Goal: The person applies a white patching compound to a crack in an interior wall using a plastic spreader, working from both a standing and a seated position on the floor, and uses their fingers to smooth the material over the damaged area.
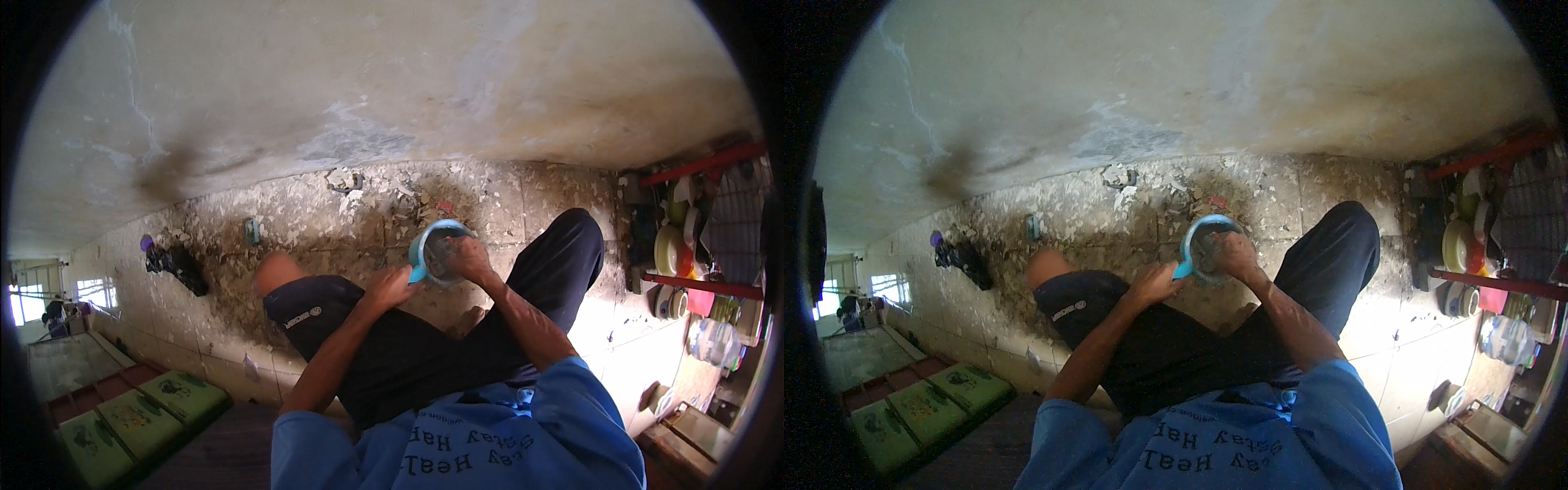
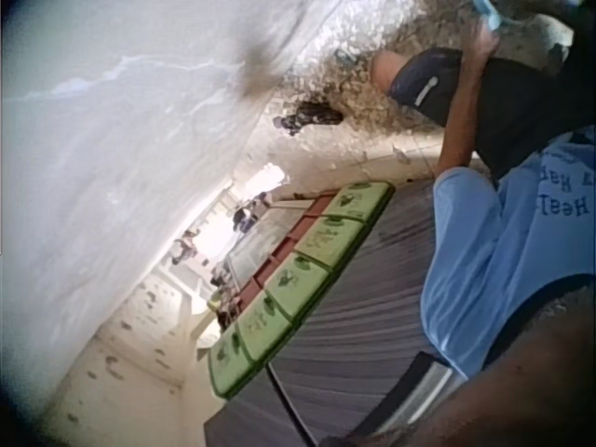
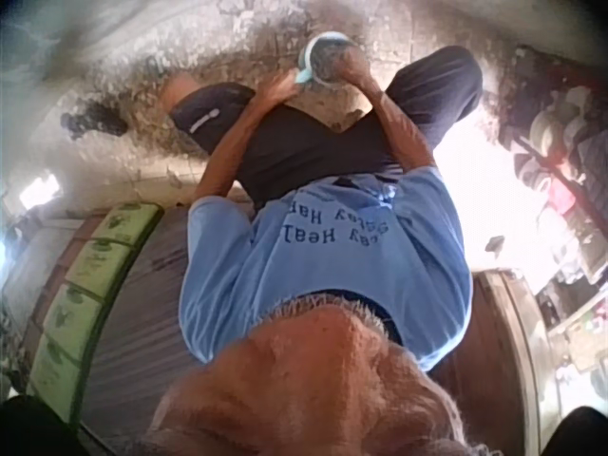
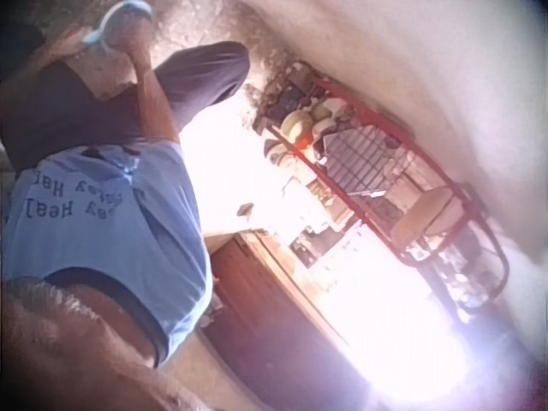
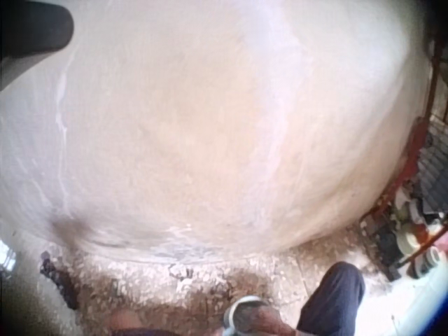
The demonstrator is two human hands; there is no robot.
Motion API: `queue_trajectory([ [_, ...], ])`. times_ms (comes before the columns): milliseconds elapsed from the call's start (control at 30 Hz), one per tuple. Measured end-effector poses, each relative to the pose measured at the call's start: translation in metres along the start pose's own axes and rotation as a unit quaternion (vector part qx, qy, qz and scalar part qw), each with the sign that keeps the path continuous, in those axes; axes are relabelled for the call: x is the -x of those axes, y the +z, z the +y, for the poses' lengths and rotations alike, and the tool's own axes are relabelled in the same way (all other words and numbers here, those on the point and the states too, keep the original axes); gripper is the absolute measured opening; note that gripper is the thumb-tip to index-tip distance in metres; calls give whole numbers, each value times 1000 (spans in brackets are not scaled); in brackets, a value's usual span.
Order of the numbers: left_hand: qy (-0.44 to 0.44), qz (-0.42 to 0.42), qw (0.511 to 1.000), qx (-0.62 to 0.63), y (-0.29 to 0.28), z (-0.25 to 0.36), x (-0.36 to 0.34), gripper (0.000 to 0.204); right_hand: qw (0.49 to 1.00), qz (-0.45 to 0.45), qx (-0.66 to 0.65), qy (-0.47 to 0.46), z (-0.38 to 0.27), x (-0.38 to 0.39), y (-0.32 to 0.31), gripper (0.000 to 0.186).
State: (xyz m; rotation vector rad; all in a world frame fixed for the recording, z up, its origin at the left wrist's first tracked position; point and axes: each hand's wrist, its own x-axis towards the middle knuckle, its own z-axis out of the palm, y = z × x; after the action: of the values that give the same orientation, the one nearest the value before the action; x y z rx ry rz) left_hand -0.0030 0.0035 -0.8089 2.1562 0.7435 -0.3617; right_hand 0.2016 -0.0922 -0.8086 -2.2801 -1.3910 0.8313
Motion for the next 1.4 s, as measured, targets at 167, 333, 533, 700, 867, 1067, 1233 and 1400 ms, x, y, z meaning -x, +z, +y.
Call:
queue_trajectory([
  [167,44,23,999,8,10,-12,-10,41,932,-2,-347,101,20,22,-31,19],
  [333,13,22,998,53,4,-23,-10,45,844,-40,-523,110,-15,42,-94,18],
  [533,3,-107,979,172,78,-93,-57,22,696,16,-699,162,21,53,-104,35],
  [700,77,-92,992,-34,50,-125,-70,45,682,23,-730,-33,-84,31,-217,45],
  [867,32,-31,998,34,-50,-100,-48,49,758,99,-627,-149,-165,30,-321,38],
  [1067,-108,147,983,-1,-91,-93,-39,55,830,348,-250,-357,-271,40,-396,26],
  [1233,-68,140,987,40,-78,-95,-52,56,560,600,300,-486,-334,3,-444,63],
  [1400,-51,138,988,44,-68,-89,-79,57,510,609,435,-425,-357,-49,-454,77],
])
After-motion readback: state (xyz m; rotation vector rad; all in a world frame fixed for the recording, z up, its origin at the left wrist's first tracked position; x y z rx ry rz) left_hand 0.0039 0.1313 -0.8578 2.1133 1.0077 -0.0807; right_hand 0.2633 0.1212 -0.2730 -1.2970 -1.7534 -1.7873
